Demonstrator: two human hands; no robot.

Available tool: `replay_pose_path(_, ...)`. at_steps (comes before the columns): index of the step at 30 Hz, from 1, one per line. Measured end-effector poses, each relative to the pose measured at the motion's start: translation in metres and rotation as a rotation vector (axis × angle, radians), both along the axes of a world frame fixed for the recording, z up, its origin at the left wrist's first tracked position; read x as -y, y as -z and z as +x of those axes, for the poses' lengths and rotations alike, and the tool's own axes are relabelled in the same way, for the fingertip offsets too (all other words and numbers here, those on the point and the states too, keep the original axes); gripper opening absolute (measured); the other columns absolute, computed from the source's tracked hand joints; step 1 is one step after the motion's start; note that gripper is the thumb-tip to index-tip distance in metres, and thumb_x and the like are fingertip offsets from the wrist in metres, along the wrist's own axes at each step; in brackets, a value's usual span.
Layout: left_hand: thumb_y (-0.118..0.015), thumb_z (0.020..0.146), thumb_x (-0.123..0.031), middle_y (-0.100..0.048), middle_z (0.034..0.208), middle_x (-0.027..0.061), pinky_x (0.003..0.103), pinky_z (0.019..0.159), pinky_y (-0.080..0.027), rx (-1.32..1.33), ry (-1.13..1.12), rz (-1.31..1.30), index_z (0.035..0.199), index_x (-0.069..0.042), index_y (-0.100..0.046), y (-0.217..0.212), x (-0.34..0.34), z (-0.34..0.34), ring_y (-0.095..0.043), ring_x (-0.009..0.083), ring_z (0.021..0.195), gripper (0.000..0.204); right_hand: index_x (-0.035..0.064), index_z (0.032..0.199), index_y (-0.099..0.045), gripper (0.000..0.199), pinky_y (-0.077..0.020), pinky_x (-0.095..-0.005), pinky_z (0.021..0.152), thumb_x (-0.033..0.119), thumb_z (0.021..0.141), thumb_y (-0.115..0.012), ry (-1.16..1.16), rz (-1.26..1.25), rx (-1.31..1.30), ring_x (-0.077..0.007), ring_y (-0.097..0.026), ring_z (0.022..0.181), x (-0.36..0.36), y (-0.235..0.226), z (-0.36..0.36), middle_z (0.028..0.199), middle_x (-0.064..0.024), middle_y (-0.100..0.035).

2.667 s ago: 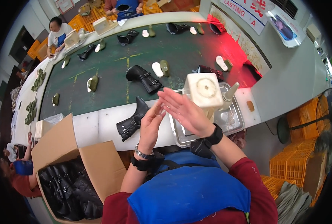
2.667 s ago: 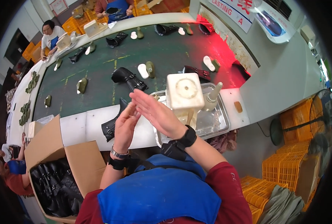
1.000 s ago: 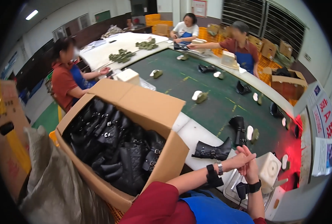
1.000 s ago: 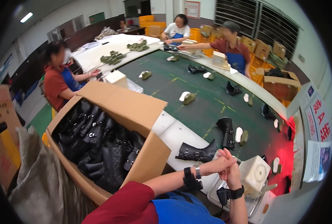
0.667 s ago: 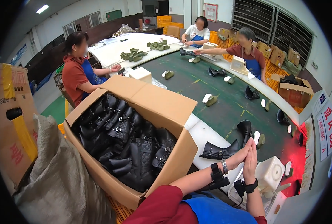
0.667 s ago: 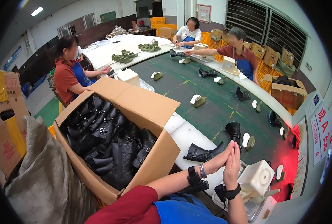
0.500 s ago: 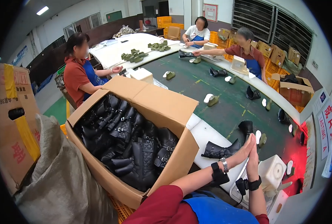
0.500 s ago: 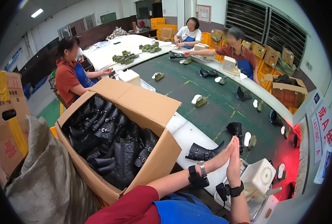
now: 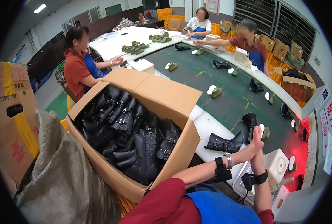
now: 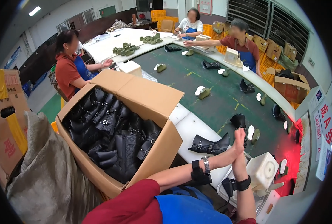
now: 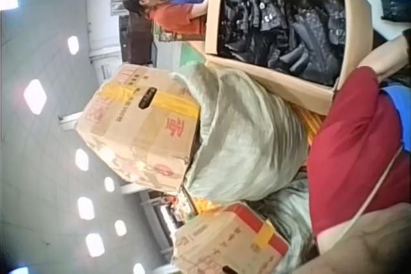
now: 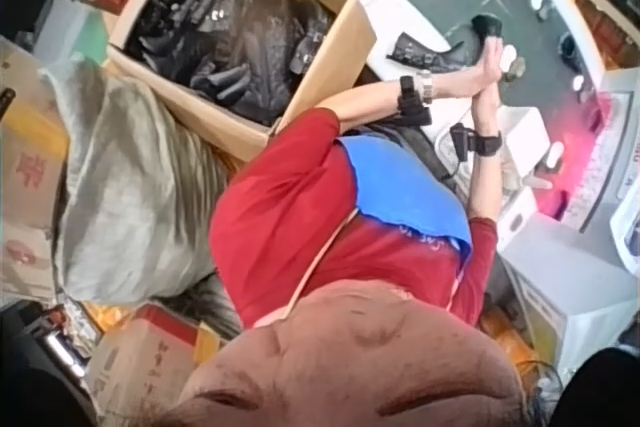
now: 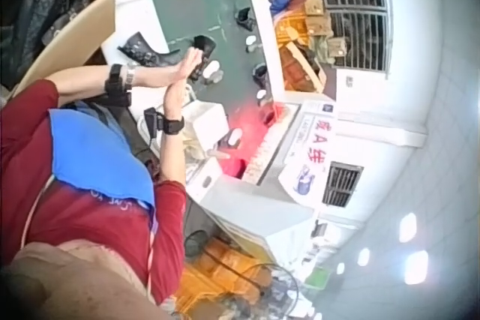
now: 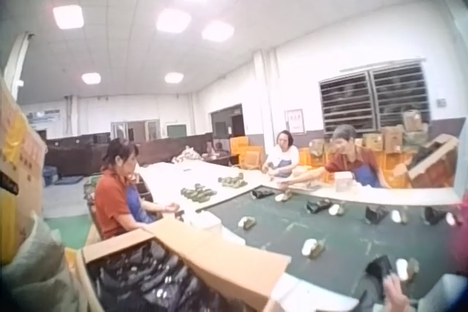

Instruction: The recorder is applying glue to the interior and edges of black shoe uppers using a brush and then placing them on a conveyor belt.

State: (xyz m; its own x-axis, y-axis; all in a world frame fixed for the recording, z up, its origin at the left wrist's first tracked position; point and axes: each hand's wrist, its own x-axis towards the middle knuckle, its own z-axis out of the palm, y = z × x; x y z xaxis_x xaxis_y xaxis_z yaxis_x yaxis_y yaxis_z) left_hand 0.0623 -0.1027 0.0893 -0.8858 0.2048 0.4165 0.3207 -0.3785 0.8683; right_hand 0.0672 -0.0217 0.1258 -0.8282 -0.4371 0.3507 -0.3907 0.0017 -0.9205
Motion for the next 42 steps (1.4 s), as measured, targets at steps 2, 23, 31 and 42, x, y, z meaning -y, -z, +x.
replay_pose_path(2, -0.033, 0.084, -0.062, 0.016, 0.144, 0.016, 0.035, 0.108, 0.002, -0.116, 0.021, -0.251, 0.133, -0.002, 0.023, -0.002, -0.005, 0.007, 0.015, 0.0223, 0.133, 0.095, 0.0036, 0.139, -0.017, 0.062, -0.0073, -0.0338, 0.108, 0.044, 0.094, -0.025, 0.019, 0.211, 0.004, -0.0214, -0.012, 0.135, -0.019, -0.003, -0.017, 0.146, -0.008, -0.013)
replay_pose_path(23, -0.039, 0.094, -0.027, -0.046, 0.12, 0.0127, 0.034, 0.093, -0.04, 0.503, 0.353, 0.233, 0.132, -0.004, -0.025, 0.008, 0.022, -0.013, -0.05, 0.0205, 0.107, 0.046, -0.0022, 0.136, -0.021, 0.052, -0.0174, -0.0338, 0.106, 0.021, 0.093, -0.037, -0.011, 0.089, -0.078, -0.0273, -0.021, 0.132, -0.019, 0.01, -0.008, 0.141, -0.0175, -0.025)
replay_pose_path(31, -0.057, 0.086, -0.022, -0.06, 0.08, 0.0051, 0.025, 0.068, -0.05, 0.475, 0.03, 0.155, 0.078, 0.001, -0.057, 0.016, 0.004, -0.003, -0.057, 0.0103, 0.073, 0.025, 0.0055, 0.136, -0.028, 0.048, -0.023, -0.037, 0.105, 0.029, 0.095, -0.036, -0.219, -0.584, 0.463, -0.0226, -0.029, 0.127, -0.025, 0.011, -0.009, 0.139, -0.0147, -0.028)
replay_pose_path(42, -0.047, 0.09, -0.025, -0.059, 0.055, 0.0067, 0.026, 0.046, -0.045, 0.119, -0.233, -0.534, 0.073, -0.001, -0.06, -0.004, 0.038, -0.014, -0.059, 0.0124, 0.05, 0.032, 0.0058, 0.139, -0.015, 0.055, -0.0244, -0.0371, 0.105, 0.035, 0.095, -0.031, -0.272, -0.507, 0.512, -0.0266, -0.029, 0.128, -0.027, -0.007, -0.021, 0.14, -0.0157, -0.026)
